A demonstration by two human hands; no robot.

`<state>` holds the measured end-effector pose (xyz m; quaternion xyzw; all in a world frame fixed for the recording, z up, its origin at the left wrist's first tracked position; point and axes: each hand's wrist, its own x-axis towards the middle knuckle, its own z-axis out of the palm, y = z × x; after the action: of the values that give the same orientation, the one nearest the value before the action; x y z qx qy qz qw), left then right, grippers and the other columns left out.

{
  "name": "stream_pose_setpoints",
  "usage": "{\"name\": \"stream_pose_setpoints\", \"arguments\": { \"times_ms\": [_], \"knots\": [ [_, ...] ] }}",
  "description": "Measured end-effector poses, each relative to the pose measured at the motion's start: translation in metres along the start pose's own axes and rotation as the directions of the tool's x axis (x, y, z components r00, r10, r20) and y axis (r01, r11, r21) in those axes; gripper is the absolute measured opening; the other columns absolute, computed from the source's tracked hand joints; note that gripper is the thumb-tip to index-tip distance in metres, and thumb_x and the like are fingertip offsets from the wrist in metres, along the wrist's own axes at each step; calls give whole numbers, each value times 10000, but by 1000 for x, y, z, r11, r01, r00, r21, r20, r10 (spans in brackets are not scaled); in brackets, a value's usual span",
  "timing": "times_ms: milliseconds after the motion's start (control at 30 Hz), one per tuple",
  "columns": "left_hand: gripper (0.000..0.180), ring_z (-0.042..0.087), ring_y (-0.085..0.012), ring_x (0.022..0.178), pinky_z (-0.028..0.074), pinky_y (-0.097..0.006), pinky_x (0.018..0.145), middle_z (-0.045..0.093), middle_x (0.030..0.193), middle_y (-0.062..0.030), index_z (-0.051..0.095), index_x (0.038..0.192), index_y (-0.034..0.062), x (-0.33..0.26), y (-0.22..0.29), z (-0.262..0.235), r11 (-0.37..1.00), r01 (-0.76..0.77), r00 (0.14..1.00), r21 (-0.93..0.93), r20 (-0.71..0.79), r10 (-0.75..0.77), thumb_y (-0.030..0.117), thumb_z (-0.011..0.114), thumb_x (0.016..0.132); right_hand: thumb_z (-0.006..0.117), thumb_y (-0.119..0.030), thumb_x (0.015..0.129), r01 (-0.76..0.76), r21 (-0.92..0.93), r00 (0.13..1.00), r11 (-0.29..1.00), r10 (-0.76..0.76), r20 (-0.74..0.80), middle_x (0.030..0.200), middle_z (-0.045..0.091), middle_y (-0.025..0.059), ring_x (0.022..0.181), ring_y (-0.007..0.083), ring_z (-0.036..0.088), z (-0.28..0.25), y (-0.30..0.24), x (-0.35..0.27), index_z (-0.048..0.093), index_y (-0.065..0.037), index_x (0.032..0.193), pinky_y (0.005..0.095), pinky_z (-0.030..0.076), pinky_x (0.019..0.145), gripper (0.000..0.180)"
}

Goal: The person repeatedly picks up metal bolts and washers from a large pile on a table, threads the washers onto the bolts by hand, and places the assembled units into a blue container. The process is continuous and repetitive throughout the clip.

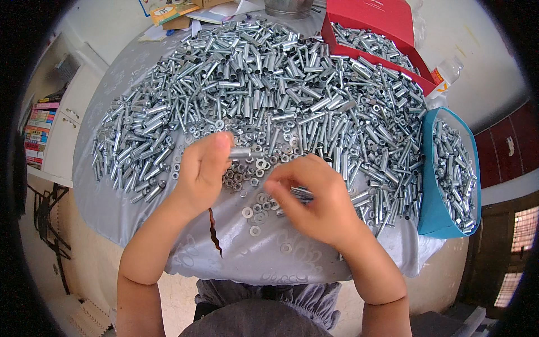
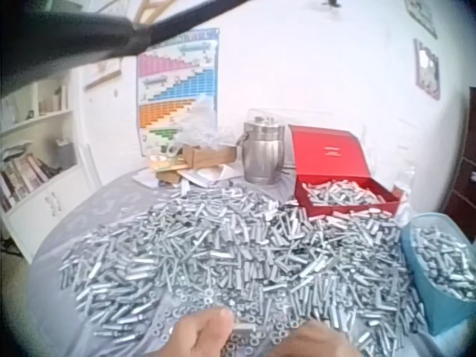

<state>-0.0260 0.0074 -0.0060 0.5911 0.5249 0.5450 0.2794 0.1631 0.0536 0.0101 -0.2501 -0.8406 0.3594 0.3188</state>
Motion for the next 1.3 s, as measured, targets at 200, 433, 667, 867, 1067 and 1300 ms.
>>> {"name": "stream_pose_setpoints", "arguments": {
  "times_ms": [200,433,667,867,1067,1300],
  "knots": [
    [459,274,-48,498,245,-231,457,312,538,43,411,642,60,2,-8,6,965,147,988,-216,-14,-154,389,340,956,731,-171,646,256,-290,945,922,-175,278,1024,530,59,963,262,477,18,-3,-5,679,-122,900,351,419,793,263],
    [433,248,-32,463,217,-205,440,276,526,68,397,643,90,1,-10,8,939,195,980,-282,15,-199,396,359,948,704,-90,664,335,-265,920,904,-253,298,986,550,65,922,270,502,23,3,-7,675,-102,848,360,444,786,187],
    [432,290,-39,557,260,-236,490,343,573,68,416,606,57,-1,-1,4,910,287,958,-298,98,-270,324,408,945,644,63,736,-100,430,978,897,168,-123,903,596,99,804,179,592,3,-6,-6,622,3,854,274,491,718,134],
    [414,301,-28,566,264,-227,493,354,581,77,434,615,55,-5,4,10,852,398,914,-341,230,-334,314,431,937,633,52,773,-187,607,972,772,236,-1,910,602,85,835,122,579,1,-1,-5,575,46,925,239,473,746,162],
    [416,295,-31,545,263,-227,483,351,576,73,424,610,68,-4,5,7,836,442,883,-327,324,-340,327,422,936,653,39,763,-200,682,947,703,317,-49,866,585,61,780,102,569,1,-1,-2,550,28,923,224,464,717,191],
    [409,268,-40,498,246,-226,451,306,558,71,393,594,106,1,6,5,728,544,819,-417,451,-354,336,417,932,664,27,759,-196,717,947,669,318,-37,803,575,34,734,94,559,2,5,-3,548,6,872,216,453,673,163]
  ]
}}
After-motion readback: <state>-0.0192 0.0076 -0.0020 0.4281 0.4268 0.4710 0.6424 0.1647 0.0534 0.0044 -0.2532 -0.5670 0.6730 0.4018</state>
